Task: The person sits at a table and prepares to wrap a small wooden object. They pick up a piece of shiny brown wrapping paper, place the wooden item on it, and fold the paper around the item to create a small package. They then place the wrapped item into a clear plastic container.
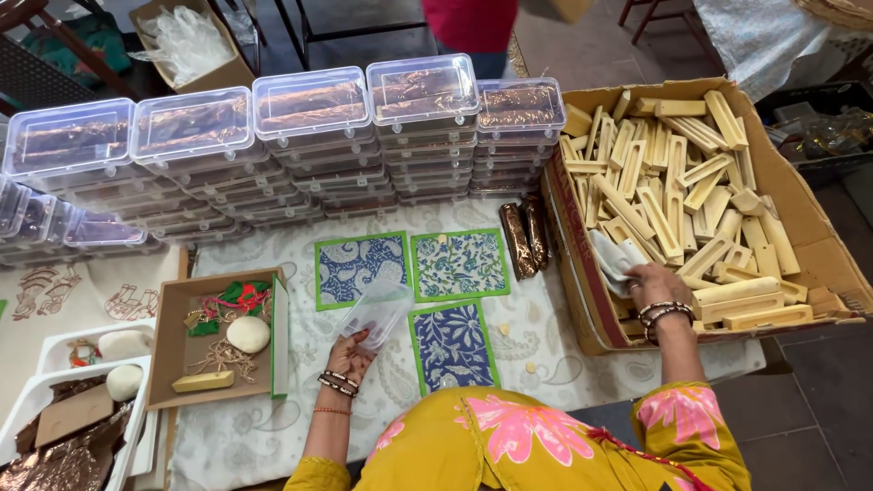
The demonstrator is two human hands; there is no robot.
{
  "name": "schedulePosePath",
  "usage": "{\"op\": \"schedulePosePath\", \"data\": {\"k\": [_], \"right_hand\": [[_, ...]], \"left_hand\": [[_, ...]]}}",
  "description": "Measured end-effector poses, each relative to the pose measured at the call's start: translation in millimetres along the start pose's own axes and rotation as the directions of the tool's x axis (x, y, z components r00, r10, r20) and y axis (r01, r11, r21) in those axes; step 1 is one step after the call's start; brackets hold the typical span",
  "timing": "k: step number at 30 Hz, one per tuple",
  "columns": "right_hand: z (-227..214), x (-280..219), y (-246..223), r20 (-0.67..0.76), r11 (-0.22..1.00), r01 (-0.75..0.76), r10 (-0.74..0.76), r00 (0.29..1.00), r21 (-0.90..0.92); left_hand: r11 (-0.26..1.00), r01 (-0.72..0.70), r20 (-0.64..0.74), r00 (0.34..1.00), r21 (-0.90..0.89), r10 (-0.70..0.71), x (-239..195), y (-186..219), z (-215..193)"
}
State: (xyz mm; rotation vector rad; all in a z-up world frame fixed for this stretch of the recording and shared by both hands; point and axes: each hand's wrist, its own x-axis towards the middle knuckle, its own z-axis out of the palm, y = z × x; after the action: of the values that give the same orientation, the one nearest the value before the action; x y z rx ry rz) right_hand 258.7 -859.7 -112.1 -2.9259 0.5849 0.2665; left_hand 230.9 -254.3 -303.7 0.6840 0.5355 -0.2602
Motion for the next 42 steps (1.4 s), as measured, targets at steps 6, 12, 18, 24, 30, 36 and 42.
{"op": "schedulePosePath", "data": {"k": [6,12,18,24,30,36,42], "right_hand": [[-23.3,11.8,5.2,-0.403,0.972,0.087,0.008,0.915,0.218],[-50.8,-48.3,-125.4,-0.629,0.613,0.554,-0.117,0.768,0.563],[7.8,-138.9,-234.3,-0.520,0.339,0.785,-0.603,0.605,0.519],[36.1,-127.6,-248.1,-0.258,0.432,0.896,-0.859,0.443,0.099],[58.0,-31.1,-240.0,-0.023,0.637,0.593,-0.672,0.740,0.492],[58.4,-87.2,-250.7,-0.340,0.576,0.816,-0.761,0.552,0.035],[26.3,-117.1,-269.4,-0.495,0.505,0.855,-0.776,0.391,-0.116]], "left_hand": [[0.999,-0.018,0.060,0.998,-0.026,0.020,-35.4,16.1,73.6],[0.976,-0.155,0.060,0.987,0.150,0.147,-22.4,-17.9,114.0],[0.921,-0.342,0.282,0.917,0.188,0.283,-25.6,-59.8,149.0],[0.927,-0.209,0.143,0.975,0.312,0.171,-43.5,-83.2,133.0],[0.717,-0.398,0.331,0.912,0.573,0.241,-107.9,-51.1,189.5],[0.744,-0.368,0.290,0.926,0.558,0.241,-73.5,-62.1,159.3],[0.722,-0.350,0.290,0.933,0.597,0.212,-72.2,-56.2,145.6]]}}
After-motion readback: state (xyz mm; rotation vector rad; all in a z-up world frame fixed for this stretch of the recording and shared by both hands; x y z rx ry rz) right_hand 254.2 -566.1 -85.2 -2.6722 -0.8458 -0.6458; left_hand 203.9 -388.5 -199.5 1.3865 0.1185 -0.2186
